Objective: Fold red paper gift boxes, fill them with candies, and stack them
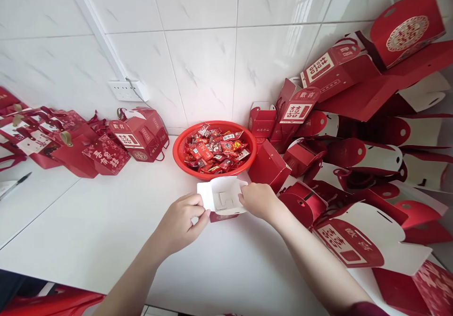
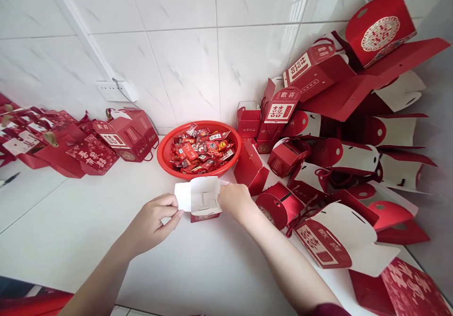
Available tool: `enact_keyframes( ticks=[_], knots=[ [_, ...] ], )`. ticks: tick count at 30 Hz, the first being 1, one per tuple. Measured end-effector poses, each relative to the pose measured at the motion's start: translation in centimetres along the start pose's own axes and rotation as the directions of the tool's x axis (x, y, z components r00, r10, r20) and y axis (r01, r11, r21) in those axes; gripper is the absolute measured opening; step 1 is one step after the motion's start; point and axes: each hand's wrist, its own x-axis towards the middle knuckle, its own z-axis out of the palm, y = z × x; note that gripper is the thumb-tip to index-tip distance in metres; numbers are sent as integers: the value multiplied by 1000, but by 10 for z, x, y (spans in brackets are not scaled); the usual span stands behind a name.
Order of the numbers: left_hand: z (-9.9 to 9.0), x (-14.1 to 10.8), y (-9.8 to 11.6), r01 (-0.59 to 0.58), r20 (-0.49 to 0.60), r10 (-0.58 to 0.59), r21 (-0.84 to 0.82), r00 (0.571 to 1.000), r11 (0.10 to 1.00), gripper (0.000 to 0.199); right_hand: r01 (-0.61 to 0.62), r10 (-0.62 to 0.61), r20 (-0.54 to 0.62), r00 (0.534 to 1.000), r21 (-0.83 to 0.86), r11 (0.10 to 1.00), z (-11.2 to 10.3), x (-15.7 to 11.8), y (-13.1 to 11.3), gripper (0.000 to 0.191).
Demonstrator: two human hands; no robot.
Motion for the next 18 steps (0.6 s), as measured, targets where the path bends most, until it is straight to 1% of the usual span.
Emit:
enact_keyframes(
  ticks=[2,4,8,11,15,18],
  knots=[
    [5,5,0,133,33,-133,-17,991,991,46,-1,1,14,1000,0,1000,1,-2,5,38],
    [12,13,0,250,28,-250,-14,968,968,50,4,-4,17,1000,4,1000,1,-4,7,39],
    [22,35,-3,386,19,-385,-47,923,921,48,37,-37,3,999,22,999,4,-5,7,39],
    [28,47,-12,407,65,-402,-118,913,906,39,68,-69,2,998,43,997,8,-4,9,40],
    [37,56,-29,354,140,-330,-218,934,910,30,91,-91,4,996,60,994,13,1,18,42],
    [46,59,-39,311,145,-281,-272,949,911,29,116,-116,-6,993,66,991,13,5,24,41]
  ],
)
